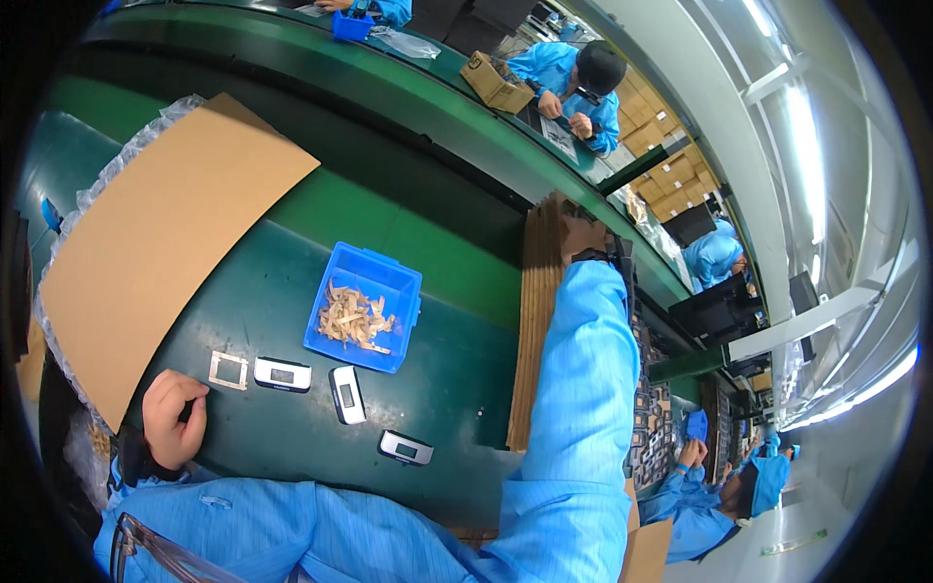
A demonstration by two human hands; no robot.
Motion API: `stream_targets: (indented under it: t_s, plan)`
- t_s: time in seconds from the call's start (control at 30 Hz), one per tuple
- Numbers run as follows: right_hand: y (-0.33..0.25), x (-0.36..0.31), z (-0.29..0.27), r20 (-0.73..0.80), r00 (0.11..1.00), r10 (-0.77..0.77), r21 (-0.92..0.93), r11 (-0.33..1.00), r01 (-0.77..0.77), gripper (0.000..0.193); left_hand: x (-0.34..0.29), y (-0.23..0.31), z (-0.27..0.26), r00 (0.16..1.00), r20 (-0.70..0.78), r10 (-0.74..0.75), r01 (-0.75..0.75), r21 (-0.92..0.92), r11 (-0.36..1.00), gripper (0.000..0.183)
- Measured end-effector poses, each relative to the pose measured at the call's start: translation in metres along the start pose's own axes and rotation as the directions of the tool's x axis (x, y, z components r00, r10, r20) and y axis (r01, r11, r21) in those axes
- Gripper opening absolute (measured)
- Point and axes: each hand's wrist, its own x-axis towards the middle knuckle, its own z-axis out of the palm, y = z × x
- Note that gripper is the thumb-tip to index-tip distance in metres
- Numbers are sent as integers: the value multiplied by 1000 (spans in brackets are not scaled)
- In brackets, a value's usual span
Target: Manually assembling small plastic and metal components into housing units on a factory line.
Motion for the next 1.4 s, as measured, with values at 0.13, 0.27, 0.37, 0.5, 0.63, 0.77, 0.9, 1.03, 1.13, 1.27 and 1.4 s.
stream_targets:
  t_s: [0.13,0.27,0.37,0.5,0.63,0.77,0.9,1.03,1.13,1.27,1.4]
  plan:
    - [-24,1,-13,-5,999,42,35,999,-42,42,-4,0,-2,999,12,-36,36,-4,999,19]
    - [37,27,24,-369,926,84,33,997,-77,50,13,1,-5,997,55,47,-46,-31,998,20]
    - [-12,-24,-65,-479,876,-58,203,964,174,52,10,1,-1,998,61,17,-17,-6,1000,22]
    - [-79,-163,-181,-562,806,-187,757,276,592,51,-1,4,1,980,98,-173,171,26,985,39]
    - [-73,-335,-271,-541,806,-241,682,436,588,55,9,16,1,941,94,-326,333,-73,940,47]
    - [-47,-416,-233,-717,685,-131,686,48,726,37,25,35,-14,950,304,-73,35,126,991,52]
    - [-95,-412,-204,-524,806,-274,841,-18,540,35,55,36,5,953,304,-3,-86,278,957,44]
    - [-144,-402,-153,-308,876,-371,951,-108,289,19,56,2,7,858,473,-199,40,325,945,32]
    - [-162,-397,-111,-254,891,-376,963,-184,197,17,57,2,0,820,517,-245,87,311,947,32]
    - [-175,-377,-85,-123,898,-423,939,-342,-32,15,59,4,1,828,514,-222,91,268,959,32]
    - [-177,-353,-85,-30,874,-484,923,-349,-161,15,68,6,-1,732,559,-391,264,296,918,34]
